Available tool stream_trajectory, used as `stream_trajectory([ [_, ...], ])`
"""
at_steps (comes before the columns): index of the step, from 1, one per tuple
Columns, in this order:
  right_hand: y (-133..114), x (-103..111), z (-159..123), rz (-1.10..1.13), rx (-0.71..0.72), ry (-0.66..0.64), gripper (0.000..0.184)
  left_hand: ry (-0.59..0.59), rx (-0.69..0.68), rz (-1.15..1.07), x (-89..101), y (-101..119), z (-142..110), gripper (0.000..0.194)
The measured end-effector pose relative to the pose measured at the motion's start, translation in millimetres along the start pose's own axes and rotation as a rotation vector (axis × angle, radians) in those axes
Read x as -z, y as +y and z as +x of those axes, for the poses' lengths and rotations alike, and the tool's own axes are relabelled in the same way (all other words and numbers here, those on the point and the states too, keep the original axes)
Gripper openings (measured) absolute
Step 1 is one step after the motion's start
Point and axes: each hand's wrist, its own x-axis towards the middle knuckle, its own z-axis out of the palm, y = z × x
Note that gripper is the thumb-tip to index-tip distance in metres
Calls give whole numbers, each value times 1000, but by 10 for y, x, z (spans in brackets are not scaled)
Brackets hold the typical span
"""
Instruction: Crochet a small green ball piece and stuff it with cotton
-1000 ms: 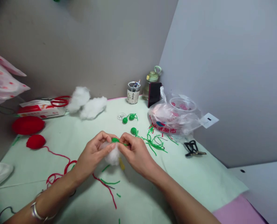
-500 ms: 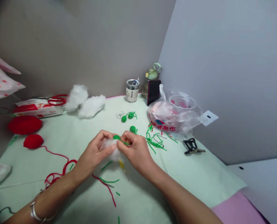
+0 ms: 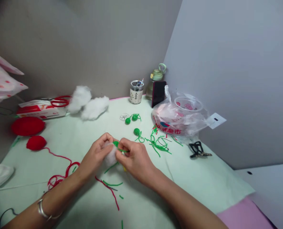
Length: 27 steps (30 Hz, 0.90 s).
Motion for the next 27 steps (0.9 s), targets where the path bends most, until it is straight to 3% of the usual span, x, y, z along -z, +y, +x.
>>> stream_trajectory([
  [3,51,42,55,22,-78,91,20,-73,-25,-79,-18,38,-40,23],
  [6,39,112,76,55,-103,86,22,-74,-55,-50,-21,53,-50,28],
  [10,-47,174,21,65,-58,-80,16,-46,-57,-16,1,7,-19,27],
  [14,-110,122,-42,36,-41,-195,12,128,-116,112,-15,-84,1,22],
  [18,-54,21,-2,136,-86,-112,22,179,-152,183,-50,-111,-23,19],
  [24,91,25,91,82,-104,133,25,12,-113,15,-8,-31,-70,23],
  [27,115,63,99,71,-113,136,25,-17,-21,-121,25,-22,-42,31],
])
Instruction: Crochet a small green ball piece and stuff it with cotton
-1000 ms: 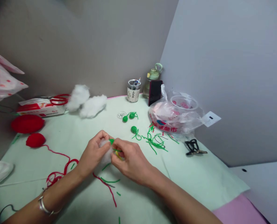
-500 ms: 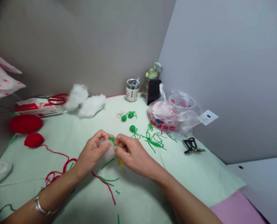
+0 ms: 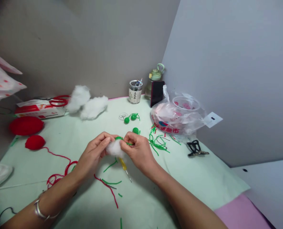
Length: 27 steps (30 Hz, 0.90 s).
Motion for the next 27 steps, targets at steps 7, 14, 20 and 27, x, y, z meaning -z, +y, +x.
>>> stream_trajectory([
  [7,-75,5,-93,-73,140,-179,23,27,-9,-30,-5,-23,54,30],
  [14,-161,-45,-177,-84,140,-190,23,194,-261,295,-23,-148,-14,19],
  [20,-17,16,-30,-77,47,-4,31,73,-181,160,-90,-63,-35,22],
  [27,-131,114,-109,-87,146,-234,19,18,-100,62,-17,-10,56,26],
])
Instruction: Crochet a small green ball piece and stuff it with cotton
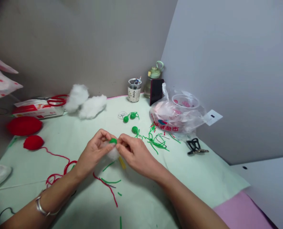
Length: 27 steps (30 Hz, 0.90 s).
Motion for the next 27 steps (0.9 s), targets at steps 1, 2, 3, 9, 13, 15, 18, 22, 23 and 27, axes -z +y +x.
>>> stream_trajectory([
  [1,-34,-7,-21,8,7,-37,17,19,-20,31,4,1,3,24],
  [2,-63,-21,-37,17,9,-64,14,50,-40,70,3,2,1,22],
  [3,-84,-41,-47,31,9,-83,13,92,-54,113,-4,2,-4,19],
  [9,11,-140,39,81,-90,45,20,100,40,72,-50,0,-55,23],
  [13,143,-106,97,11,-119,239,29,-29,114,-50,-19,17,-69,20],
  [15,173,-80,100,24,-144,273,31,-55,143,-79,4,25,-60,21],
  [18,167,-60,84,2,-111,249,30,-67,125,-99,24,29,-34,25],
  [22,91,-80,39,-66,-14,121,23,-33,92,-62,16,4,-6,28],
  [23,67,-92,24,-80,1,86,23,-5,74,-26,10,-10,-4,27],
  [27,-5,-145,-34,-103,33,-20,14,143,-11,161,-9,-73,-18,18],
])
